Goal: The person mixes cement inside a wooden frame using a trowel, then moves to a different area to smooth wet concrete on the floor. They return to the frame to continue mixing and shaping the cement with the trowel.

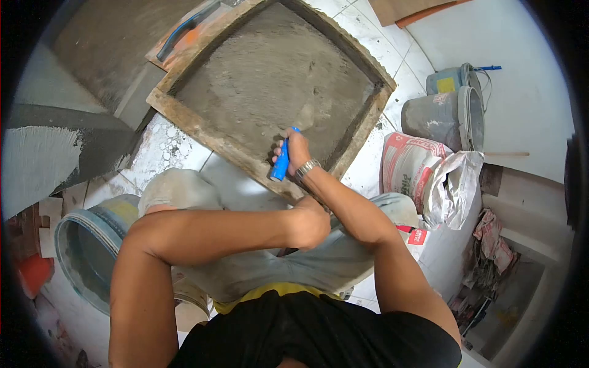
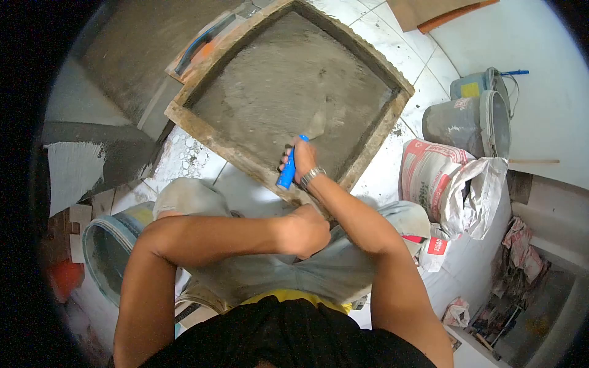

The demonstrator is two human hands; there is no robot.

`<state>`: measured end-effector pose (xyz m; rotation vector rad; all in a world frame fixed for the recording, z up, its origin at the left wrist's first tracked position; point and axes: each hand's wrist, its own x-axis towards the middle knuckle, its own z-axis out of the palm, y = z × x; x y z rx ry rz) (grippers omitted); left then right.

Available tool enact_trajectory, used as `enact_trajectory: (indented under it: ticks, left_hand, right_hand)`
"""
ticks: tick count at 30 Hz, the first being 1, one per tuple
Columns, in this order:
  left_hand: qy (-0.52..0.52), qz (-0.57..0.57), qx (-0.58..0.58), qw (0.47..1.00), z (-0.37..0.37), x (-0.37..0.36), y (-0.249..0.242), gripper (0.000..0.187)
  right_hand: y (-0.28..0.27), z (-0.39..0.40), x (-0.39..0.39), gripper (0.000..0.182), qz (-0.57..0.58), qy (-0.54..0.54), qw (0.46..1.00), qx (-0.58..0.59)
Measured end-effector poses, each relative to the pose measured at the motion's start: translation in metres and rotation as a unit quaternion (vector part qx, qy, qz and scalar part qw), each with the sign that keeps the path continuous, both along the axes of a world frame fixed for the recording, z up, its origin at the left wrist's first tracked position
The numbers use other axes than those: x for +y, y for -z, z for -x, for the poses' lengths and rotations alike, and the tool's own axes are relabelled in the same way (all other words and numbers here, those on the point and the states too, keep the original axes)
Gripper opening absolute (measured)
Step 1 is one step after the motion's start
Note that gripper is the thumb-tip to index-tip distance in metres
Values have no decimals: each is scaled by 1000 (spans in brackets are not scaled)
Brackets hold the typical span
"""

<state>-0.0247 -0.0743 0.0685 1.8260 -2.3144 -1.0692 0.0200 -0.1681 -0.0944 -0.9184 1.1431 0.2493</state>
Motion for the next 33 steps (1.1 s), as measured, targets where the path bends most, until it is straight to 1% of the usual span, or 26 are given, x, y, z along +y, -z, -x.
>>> enact_trajectory:
  ticks: [2,3,5,7,8,9,10,11,12,13,14,15,17,18,20,21,22,23,25,26,27,28,29,31,32,33]
  left_hand:
    - [32,-58,35,997,7,-2,6,18]
    - [35,-58,31,997,9,-1,8,18]
    - [22,-53,34,998,8,0,10,19]
    - [1,-34,26,999,4,0,9,20]
    - [-12,-12,22,1000,3,-1,9,20]
    - [-22,-13,24,999,2,-4,9,20]
    - [-9,-28,13,999,2,-9,9,21]
    - [4,-42,4,999,3,-13,10,22]
    - [-6,-38,10,999,4,-16,12,22]
    - [6,-48,3,999,4,-18,13,23]
    - [18,-58,-4,998,3,-18,12,24]
    - [7,-56,0,998,3,-18,9,24]
    - [26,-74,-21,997,1,-16,5,27]
    - [17,-75,-19,997,0,-17,3,27]
    - [3,-96,-13,995,0,-19,1,25]
    - [1,-95,-11,995,1,-17,1,25]
    - [-1,-69,-15,998,2,-16,1,24]
    - [-1,-43,-18,999,3,-15,1,24]
    - [12,-40,-23,999,5,-15,5,24]
    - [25,-38,-30,999,7,-17,7,24]
    - [25,-36,-27,999,11,-23,15,24]
    - [29,-66,-25,997,16,-30,24,26]
    - [33,-95,-24,995,18,-35,28,27]
    - [24,-63,-22,997,6,-20,9,26]
    - [15,-37,-18,999,2,-14,3,26]
    - [15,-37,-20,999,0,-13,4,26]
  right_hand:
    - [11,-8,-10,11,-65,15,997,-50]
    - [16,-5,-15,11,-64,18,996,-53]
    - [20,-6,-28,13,-172,20,981,-91]
    - [4,-4,-24,15,-167,5,979,-114]
    - [0,-5,-24,15,-121,-5,984,-132]
    - [-14,-8,-19,15,-74,-14,986,-151]
    - [-28,-10,-15,14,-10,-26,986,-166]
    - [-39,-15,-14,14,-9,-35,986,-161]
    - [-45,-22,-15,13,101,-110,978,-146]
    - [-51,-27,-16,13,209,-184,951,-132]
    - [-56,-29,-24,13,237,-231,933,-141]
    - [-60,-30,-24,13,268,-232,926,-127]
    - [-50,-23,-27,12,307,-163,925,-152]
    - [-49,-18,-29,12,305,-173,924,-153]
    - [-49,-3,-34,12,175,-75,978,-80]
    - [-52,8,-35,12,130,-76,988,-29]
    - [-56,19,-35,13,86,-76,993,22]
    - [-53,32,-34,13,86,-75,993,24]
    - [-33,57,-36,10,27,-58,990,129]
    - [-23,68,-38,10,27,-58,989,132]
    - [-15,78,-40,10,-6,-83,984,157]
    - [-8,85,-44,10,-38,-106,977,180]
    - [-14,80,-42,10,-35,-104,977,181]
    - [-28,53,-30,10,-12,-227,962,151]
    - [-21,36,-30,11,-20,-230,963,137]
    - [-11,18,-33,12,-24,-237,964,119]
